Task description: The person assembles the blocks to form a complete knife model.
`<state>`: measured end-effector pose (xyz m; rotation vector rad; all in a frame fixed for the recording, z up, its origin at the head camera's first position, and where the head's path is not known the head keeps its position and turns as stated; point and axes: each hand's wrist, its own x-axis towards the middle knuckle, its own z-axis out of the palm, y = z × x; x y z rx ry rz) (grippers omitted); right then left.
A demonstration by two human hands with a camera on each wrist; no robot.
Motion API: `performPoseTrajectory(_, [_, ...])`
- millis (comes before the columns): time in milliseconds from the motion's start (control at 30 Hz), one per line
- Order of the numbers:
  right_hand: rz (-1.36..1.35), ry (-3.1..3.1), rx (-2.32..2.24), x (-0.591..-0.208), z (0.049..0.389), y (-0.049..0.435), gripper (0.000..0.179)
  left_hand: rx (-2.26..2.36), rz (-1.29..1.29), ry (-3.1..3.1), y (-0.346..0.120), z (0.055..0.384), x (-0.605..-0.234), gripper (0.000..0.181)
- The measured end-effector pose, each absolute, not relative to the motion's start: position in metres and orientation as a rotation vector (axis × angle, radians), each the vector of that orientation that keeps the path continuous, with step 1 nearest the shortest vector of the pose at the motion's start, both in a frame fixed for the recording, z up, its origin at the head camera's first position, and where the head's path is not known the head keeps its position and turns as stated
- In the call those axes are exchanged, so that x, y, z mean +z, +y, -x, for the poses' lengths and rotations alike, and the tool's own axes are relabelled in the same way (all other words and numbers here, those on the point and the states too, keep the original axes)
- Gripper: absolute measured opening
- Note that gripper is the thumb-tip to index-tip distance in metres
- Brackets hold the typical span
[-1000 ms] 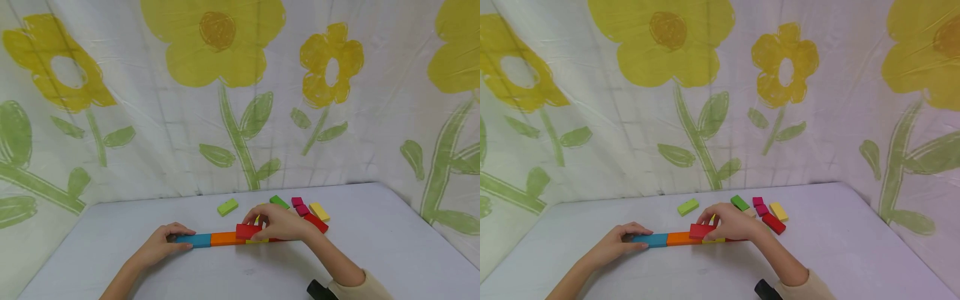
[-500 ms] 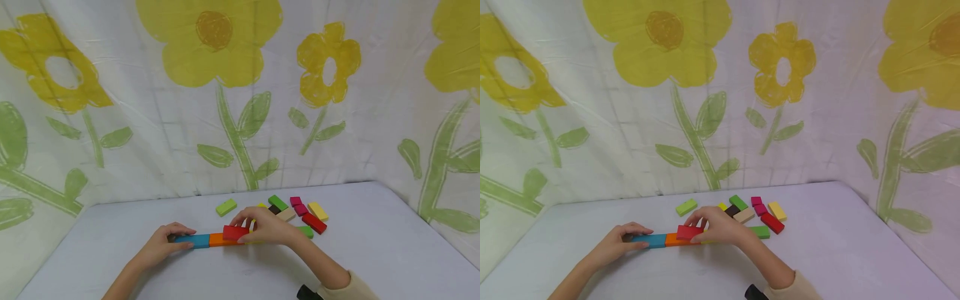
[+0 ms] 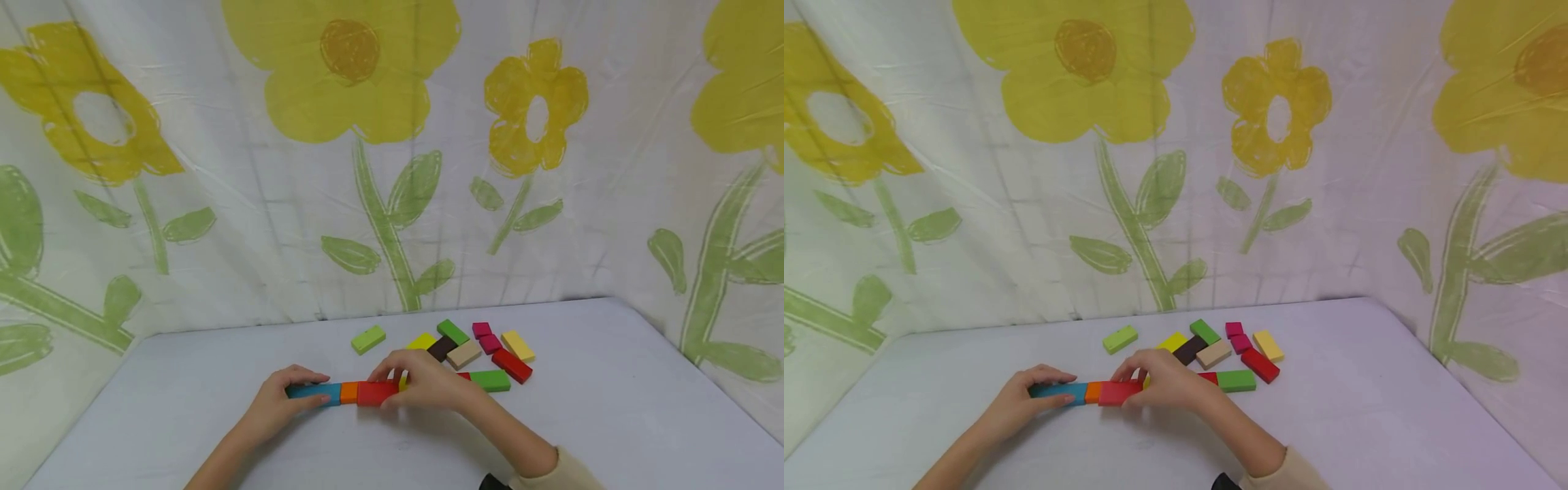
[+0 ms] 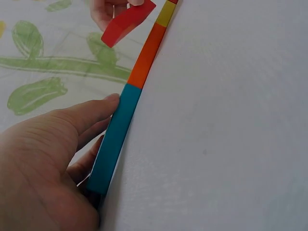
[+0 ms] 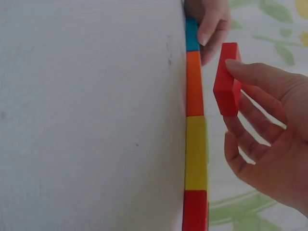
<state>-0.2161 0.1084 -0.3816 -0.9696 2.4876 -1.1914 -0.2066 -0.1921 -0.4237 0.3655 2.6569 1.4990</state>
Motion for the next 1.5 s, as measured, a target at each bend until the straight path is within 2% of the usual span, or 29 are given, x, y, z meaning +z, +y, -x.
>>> performPoseTrajectory(333, [0.875, 2.509, -1.109, -0.387, 0.214, 0.103, 0.032, 1.487, -0.383, 2.646, -0.193, 0.207, -0.426, 0.028])
performPoseTrajectory(1500, [0.855, 2.499, -1.034, -0.392, 0.213, 0.099, 0.023, 1.461, -0.342, 2.651, -0.191, 0.206, -0.422, 0.027])
